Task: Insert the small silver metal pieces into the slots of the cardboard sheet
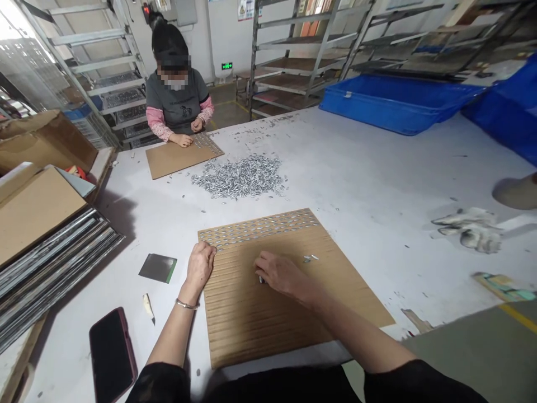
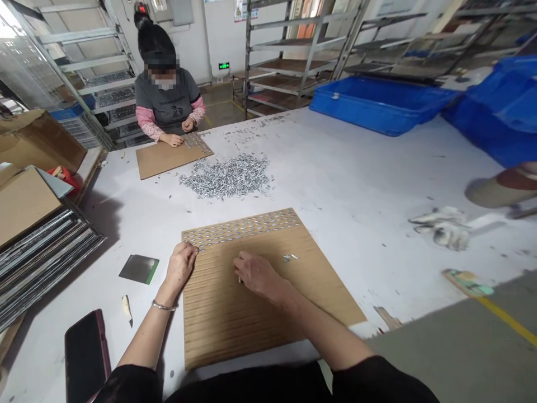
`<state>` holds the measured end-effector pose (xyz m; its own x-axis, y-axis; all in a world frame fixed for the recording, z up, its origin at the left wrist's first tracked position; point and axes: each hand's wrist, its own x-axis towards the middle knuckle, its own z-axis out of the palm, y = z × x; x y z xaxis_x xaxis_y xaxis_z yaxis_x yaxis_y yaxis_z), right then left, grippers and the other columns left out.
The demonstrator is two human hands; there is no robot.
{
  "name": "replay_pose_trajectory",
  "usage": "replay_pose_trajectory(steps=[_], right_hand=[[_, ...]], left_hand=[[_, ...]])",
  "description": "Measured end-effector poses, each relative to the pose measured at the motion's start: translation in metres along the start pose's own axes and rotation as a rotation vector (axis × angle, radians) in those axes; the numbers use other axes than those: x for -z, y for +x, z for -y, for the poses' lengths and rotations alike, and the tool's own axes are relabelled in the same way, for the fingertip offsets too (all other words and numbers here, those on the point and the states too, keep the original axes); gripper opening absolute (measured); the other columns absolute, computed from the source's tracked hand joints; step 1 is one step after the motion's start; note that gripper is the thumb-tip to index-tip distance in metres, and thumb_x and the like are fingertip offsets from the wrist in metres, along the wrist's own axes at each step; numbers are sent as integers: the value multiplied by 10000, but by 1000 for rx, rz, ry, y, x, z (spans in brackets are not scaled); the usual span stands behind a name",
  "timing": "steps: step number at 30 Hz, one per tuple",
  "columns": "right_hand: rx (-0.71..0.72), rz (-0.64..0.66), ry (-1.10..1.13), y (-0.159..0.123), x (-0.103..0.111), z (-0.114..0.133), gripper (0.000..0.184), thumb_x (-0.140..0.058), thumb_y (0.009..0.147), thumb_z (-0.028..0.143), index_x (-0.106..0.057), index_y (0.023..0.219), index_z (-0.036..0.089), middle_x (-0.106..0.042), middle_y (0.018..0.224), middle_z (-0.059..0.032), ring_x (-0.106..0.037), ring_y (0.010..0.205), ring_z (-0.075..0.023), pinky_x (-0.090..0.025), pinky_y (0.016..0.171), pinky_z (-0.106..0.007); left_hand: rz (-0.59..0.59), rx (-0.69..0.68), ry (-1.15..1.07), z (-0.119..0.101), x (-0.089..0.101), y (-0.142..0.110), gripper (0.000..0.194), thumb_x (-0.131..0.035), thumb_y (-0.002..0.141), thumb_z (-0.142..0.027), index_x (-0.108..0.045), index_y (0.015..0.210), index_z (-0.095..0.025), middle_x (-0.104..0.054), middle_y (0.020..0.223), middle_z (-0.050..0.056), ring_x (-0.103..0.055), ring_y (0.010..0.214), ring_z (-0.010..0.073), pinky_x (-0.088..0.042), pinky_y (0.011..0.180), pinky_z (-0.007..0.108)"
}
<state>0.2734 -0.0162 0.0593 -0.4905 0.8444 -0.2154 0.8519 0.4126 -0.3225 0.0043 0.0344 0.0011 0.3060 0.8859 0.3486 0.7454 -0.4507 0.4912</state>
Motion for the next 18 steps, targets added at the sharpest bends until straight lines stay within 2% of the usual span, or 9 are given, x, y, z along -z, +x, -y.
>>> replay_pose_trajectory(steps=[4,7,9,11,13,16,18], right_hand=[[135,7,-50,-5,-13,-4,151,-530,957,129,-671,936,178,-645,1014,-79,-594,938,-199,-407,794,-292],[163,13,-53,-7,-20,-5,190,-493,956,102,-660,908,177,-647,985,-77,-589,862,-185,-396,739,-283],[163,-4,-42,-4,-19,-4,215,-468,962,107,-649,869,176,-648,937,-77,-580,807,-178,-384,706,-279],[126,-77,9,7,-16,0,232,-453,976,138,-635,837,175,-648,902,-79,-578,789,-179,-386,698,-277],[55,-189,136,23,-14,5,224,-462,970,158,-619,811,177,-655,870,-72,-590,799,-181,-404,712,-273],[-66,-298,488,51,-17,15,177,-491,908,124,-587,772,184,-656,747,-29,-620,747,-164,-449,719,-263],[-121,-264,813,65,-22,22,114,-522,879,164,-578,784,190,-645,674,3,-628,650,-148,-483,655,-253]], left_hand=[[-164,87,-41,-8,21,-8,216,-508,978,-282,-707,934,-212,-642,887,65,-618,878,214,-513,839,359],[-302,243,-34,-13,42,-17,213,-531,959,-312,-718,946,-213,-646,848,45,-625,792,195,-517,777,335],[-345,319,-56,-16,49,-23,213,-547,943,-329,-725,939,-213,-659,839,40,-625,760,189,-516,754,329],[-339,352,-101,-21,47,-28,215,-558,930,-343,-730,926,-214,-673,834,40,-632,763,193,-518,750,329],[-301,358,-154,-26,36,-32,214,-564,921,-346,-733,908,-216,-679,823,41,-642,776,199,-522,751,333],[-271,367,-235,-36,14,-37,218,-562,918,-346,-733,896,-212,-682,820,49,-655,800,207,-527,776,348],[-255,376,-310,-42,2,-40,215,-569,921,-355,-729,916,-212,-706,876,59,-663,840,209,-524,818,358]])
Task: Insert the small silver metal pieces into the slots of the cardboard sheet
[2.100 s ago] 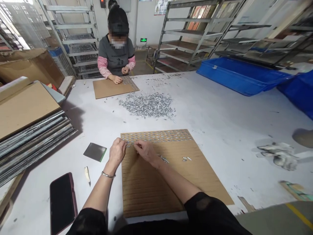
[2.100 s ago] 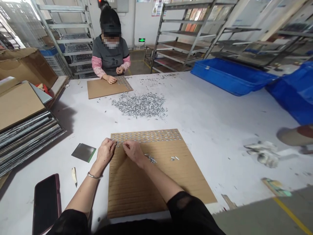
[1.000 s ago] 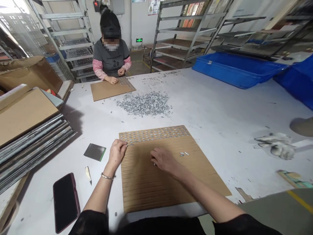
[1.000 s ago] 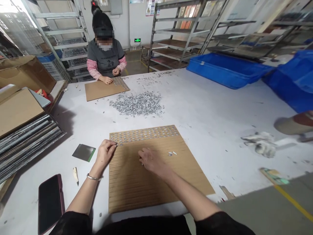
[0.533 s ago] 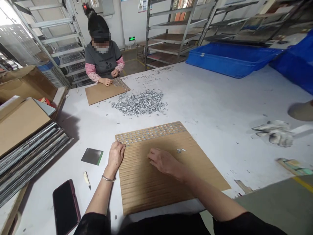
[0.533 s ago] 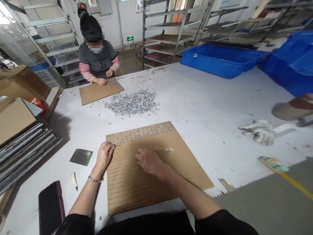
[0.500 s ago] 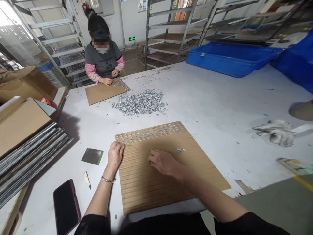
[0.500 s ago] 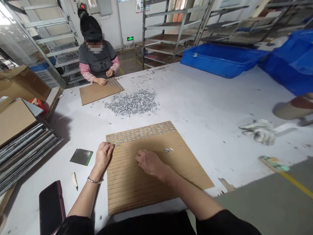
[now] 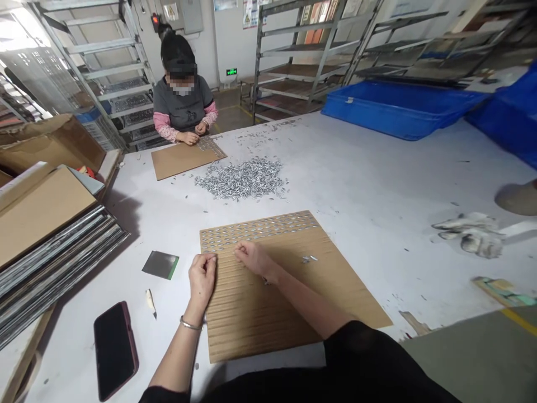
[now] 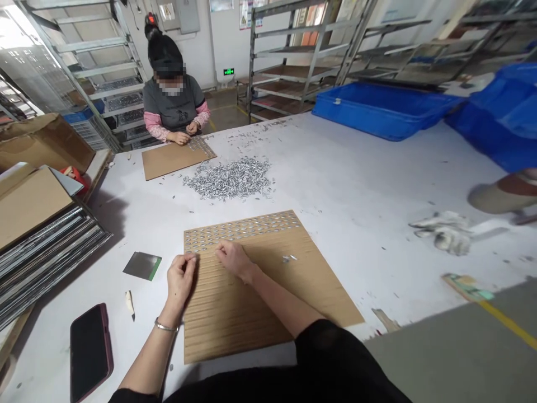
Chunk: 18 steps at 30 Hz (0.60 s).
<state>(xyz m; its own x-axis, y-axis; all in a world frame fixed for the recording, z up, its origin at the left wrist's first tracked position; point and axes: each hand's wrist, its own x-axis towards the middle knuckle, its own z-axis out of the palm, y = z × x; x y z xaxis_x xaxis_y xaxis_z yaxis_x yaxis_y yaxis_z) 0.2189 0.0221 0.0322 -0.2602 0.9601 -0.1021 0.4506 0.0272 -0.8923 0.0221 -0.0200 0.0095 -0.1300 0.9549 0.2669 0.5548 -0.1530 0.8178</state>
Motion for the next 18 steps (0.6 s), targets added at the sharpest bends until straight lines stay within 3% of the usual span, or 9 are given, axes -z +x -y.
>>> replay_pose_trajectory(steps=[3,6,9,12,15,18], right_hand=[[-74,111,377,2,-15,1,103,-614,828,290,-583,812,192,-653,651,22,-637,597,-142,-516,605,-256],[-84,139,533,-5,-24,3,213,-699,752,361,-579,794,190,-658,652,25,-631,597,-136,-518,608,-259],[-135,63,651,-11,-35,3,275,-743,702,398,-588,784,186,-642,656,31,-602,593,-120,-498,599,-244],[-229,-6,772,-14,-46,-2,334,-744,694,474,-582,753,187,-617,656,32,-578,595,-112,-477,580,-232],[-208,-83,696,-10,-42,-8,348,-716,729,505,-592,810,191,-667,756,0,-628,677,-145,-496,589,-246],[-78,-155,435,0,-20,-12,274,-636,826,442,-639,951,198,-703,832,-25,-660,726,-173,-523,630,-281]], left_hand=[[136,84,-211,1,-11,-8,233,-608,908,-398,-714,985,-206,-737,891,55,-668,781,186,-534,760,327],[250,224,-416,1,-18,-12,295,-626,893,-469,-692,948,-186,-701,721,19,-597,563,137,-489,562,259],[210,246,-419,-3,-22,-15,304,-603,909,-479,-688,910,-187,-672,664,-1,-534,481,114,-437,492,236],[97,97,-245,-8,-23,-19,233,-584,924,-393,-713,888,-203,-714,744,21,-621,626,146,-492,624,260],[30,1,-112,-8,-19,-21,190,-586,919,-330,-725,893,-203,-735,815,33,-652,740,166,-501,732,282],[0,69,-144,-3,-15,-21,220,-595,921,-369,-716,904,-187,-714,770,24,-619,672,151,-488,669,262]])
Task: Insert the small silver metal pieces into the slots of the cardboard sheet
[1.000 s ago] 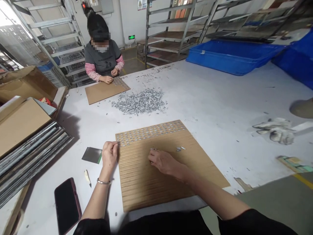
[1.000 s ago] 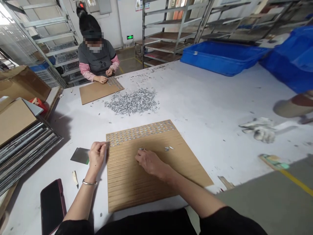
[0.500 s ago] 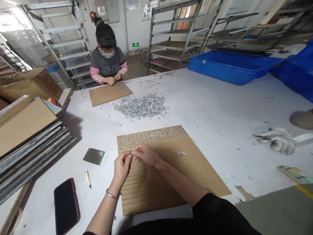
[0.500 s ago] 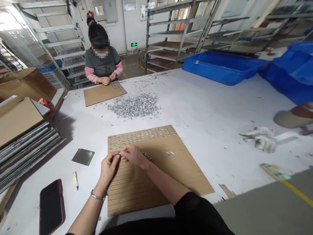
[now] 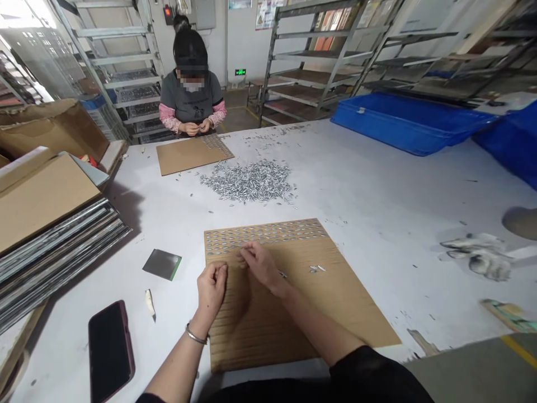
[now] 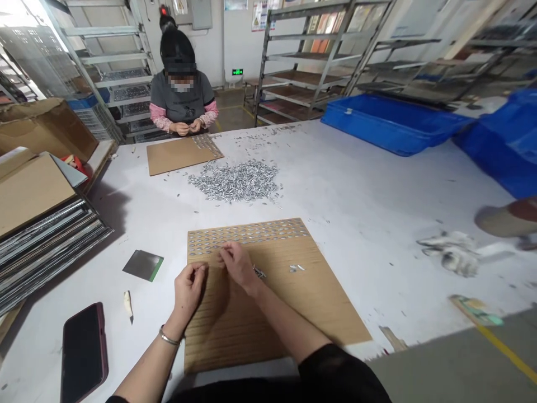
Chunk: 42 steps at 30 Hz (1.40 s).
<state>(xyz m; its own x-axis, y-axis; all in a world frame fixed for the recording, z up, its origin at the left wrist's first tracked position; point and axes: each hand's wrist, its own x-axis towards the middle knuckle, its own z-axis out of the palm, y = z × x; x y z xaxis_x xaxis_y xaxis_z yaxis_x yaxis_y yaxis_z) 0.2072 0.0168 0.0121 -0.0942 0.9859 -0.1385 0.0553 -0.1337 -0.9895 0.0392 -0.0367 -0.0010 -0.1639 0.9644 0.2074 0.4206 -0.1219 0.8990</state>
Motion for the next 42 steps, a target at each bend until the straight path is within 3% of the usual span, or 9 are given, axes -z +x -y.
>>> replay_pose_trajectory(steps=[5,9,15,20,23,28,31,34,42], right_hand=[[240,80,-461,21,15,10,155,-568,872,212,-714,923,210,-733,818,-26,-661,784,-173,-497,799,-296],[195,75,-660,28,0,10,140,-568,882,168,-703,846,185,-712,723,-18,-639,706,-162,-450,717,-253],[166,17,-980,31,-15,12,205,-510,934,165,-693,843,181,-740,875,-68,-633,814,-178,-377,737,-258],[117,32,-996,35,-13,16,156,-532,899,149,-675,948,186,-726,874,-52,-613,803,-177,-357,716,-257],[105,15,-891,35,5,24,152,-586,884,204,-652,1019,185,-711,820,-14,-597,749,-163,-360,686,-240],[223,27,-950,10,66,41,224,-487,977,263,-670,869,193,-708,824,-18,-600,759,-154,-357,692,-239],[272,201,-1137,-13,85,39,164,-548,951,234,-675,857,187,-714,887,-52,-620,843,-180,-359,735,-254],[228,215,-1272,-24,82,34,118,-572,944,241,-665,952,168,-708,1007,-104,-632,925,-215,-370,754,-270],[89,187,-1176,-12,74,28,119,-542,936,217,-642,930,151,-717,960,-112,-635,932,-215,-365,748,-265]], left_hand=[[41,120,-159,9,1,5,280,-603,914,-433,-693,911,-168,-633,650,-14,-534,548,121,-447,568,233],[43,126,-171,10,0,6,288,-608,903,-442,-695,897,-167,-617,636,-17,-514,529,115,-431,543,225],[48,79,-114,9,1,6,288,-602,902,-437,-705,885,-169,-629,660,-6,-516,559,121,-423,549,224],[50,44,-66,9,0,7,279,-601,903,-429,-708,883,-172,-644,676,-4,-539,579,129,-439,566,228],[56,12,-27,9,3,8,270,-587,914,-413,-712,899,-174,-657,691,1,-558,593,133,-458,590,238],[192,-110,91,2,2,12,197,-577,924,-332,-723,919,-200,-728,832,39,-653,732,171,-514,706,288],[352,-240,147,-11,-12,11,169,-554,935,-259,-709,979,-205,-736,957,68,-679,887,202,-526,824,330],[487,-336,240,-28,-36,5,173,-530,944,-205,-686,1017,-192,-708,985,83,-662,913,207,-521,842,335],[455,-240,606,-46,-82,6,261,-399,998,-146,-656,959,-164,-647,933,100,-612,800,194,-464,723,298]])
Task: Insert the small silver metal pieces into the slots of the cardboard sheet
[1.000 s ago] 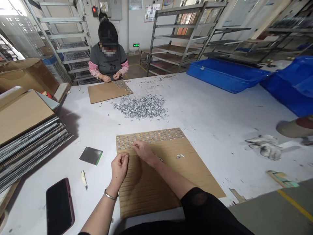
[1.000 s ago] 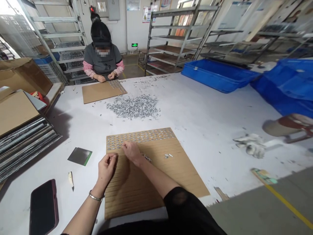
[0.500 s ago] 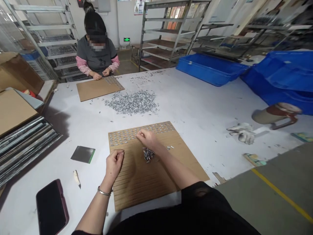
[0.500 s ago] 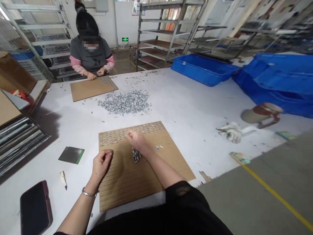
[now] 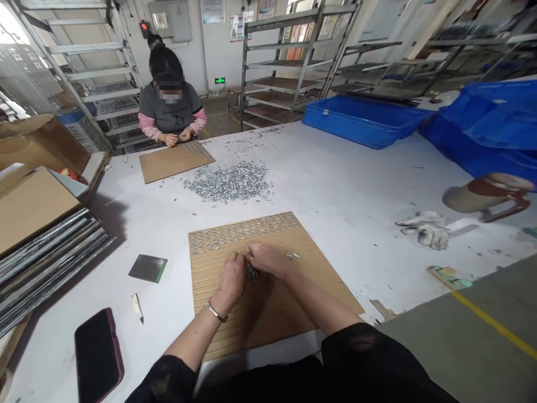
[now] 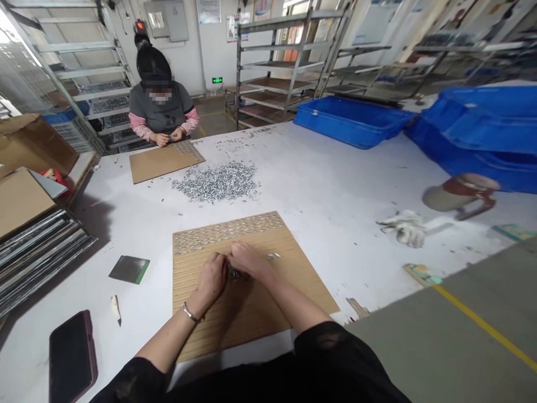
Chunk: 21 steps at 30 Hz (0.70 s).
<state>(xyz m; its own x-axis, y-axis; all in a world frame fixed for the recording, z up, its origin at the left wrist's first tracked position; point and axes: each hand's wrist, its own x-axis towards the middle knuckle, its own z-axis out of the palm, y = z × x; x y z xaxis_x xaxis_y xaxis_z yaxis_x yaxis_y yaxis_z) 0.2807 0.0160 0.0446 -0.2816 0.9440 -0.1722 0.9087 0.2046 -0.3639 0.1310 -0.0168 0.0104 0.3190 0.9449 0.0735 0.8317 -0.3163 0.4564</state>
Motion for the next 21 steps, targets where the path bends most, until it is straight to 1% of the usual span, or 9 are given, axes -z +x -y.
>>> replay_pose_trajectory(steps=[3,6,8,11,13,15,16,18,21], right_hand=[[-59,-148,85,1,-5,-11,140,-508,904,125,-642,926,158,-713,903,-84,-626,874,-191,-361,742,-257],[-87,-276,243,5,-7,-17,175,-500,900,140,-658,963,179,-715,853,-40,-620,798,-171,-380,723,-246],[-36,-275,353,13,-8,-15,193,-519,890,156,-683,985,191,-725,855,-26,-629,793,-166,-409,735,-243],[23,-222,449,26,-6,-3,207,-537,873,147,-719,962,187,-743,885,-33,-650,846,-172,-446,783,-248],[-5,-229,462,30,-2,9,207,-529,892,162,-728,944,190,-749,893,-33,-652,871,-172,-457,799,-247],[-64,-265,457,27,4,20,219,-510,924,184,-726,957,206,-752,901,-26,-651,879,-161,-460,798,-233],[-84,-290,451,24,7,24,215,-511,936,198,-725,956,215,-756,913,-25,-652,883,-155,-459,796,-223],[-79,-327,446,22,12,28,196,-526,946,228,-721,963,229,-760,932,-15,-658,883,-144,-460,785,-206],[-66,-414,437,31,11,21,159,-569,926,262,-720,969,238,-763,922,5,-678,886,-146,-471,777,-201]], left_hand=[[13,-77,-10,2,-2,2,239,-428,990,-159,-666,995,-179,-645,945,95,-611,835,207,-452,732,302],[48,-97,-63,5,-2,6,240,-445,977,-160,-684,974,-192,-643,925,85,-608,791,204,-445,699,297],[69,-73,-114,6,0,11,239,-465,953,-137,-695,985,-195,-655,940,86,-614,765,199,-446,682,290],[59,-93,-200,8,4,16,310,-497,910,-93,-700,1108,-220,-687,1059,104,-646,817,215,-462,701,289],[52,-135,-222,9,5,16,377,-497,895,-77,-696,1169,-241,-691,1151,116,-664,866,228,-476,728,293],[60,-168,-199,12,4,13,398,-479,888,-78,-702,1171,-245,-678,1230,126,-679,909,238,-493,756,302],[55,-183,-193,15,2,13,403,-457,897,-89,-699,1175,-250,-667,1266,125,-684,950,242,-500,786,309],[47,-191,-199,28,-4,20,361,-436,923,-150,-699,1143,-262,-686,1234,110,-704,935,236,-519,786,314],[-4,-257,-225,51,-17,49,283,-446,939,-300,-670,1103,-249,-704,1160,110,-728,871,257,-548,741,348]])
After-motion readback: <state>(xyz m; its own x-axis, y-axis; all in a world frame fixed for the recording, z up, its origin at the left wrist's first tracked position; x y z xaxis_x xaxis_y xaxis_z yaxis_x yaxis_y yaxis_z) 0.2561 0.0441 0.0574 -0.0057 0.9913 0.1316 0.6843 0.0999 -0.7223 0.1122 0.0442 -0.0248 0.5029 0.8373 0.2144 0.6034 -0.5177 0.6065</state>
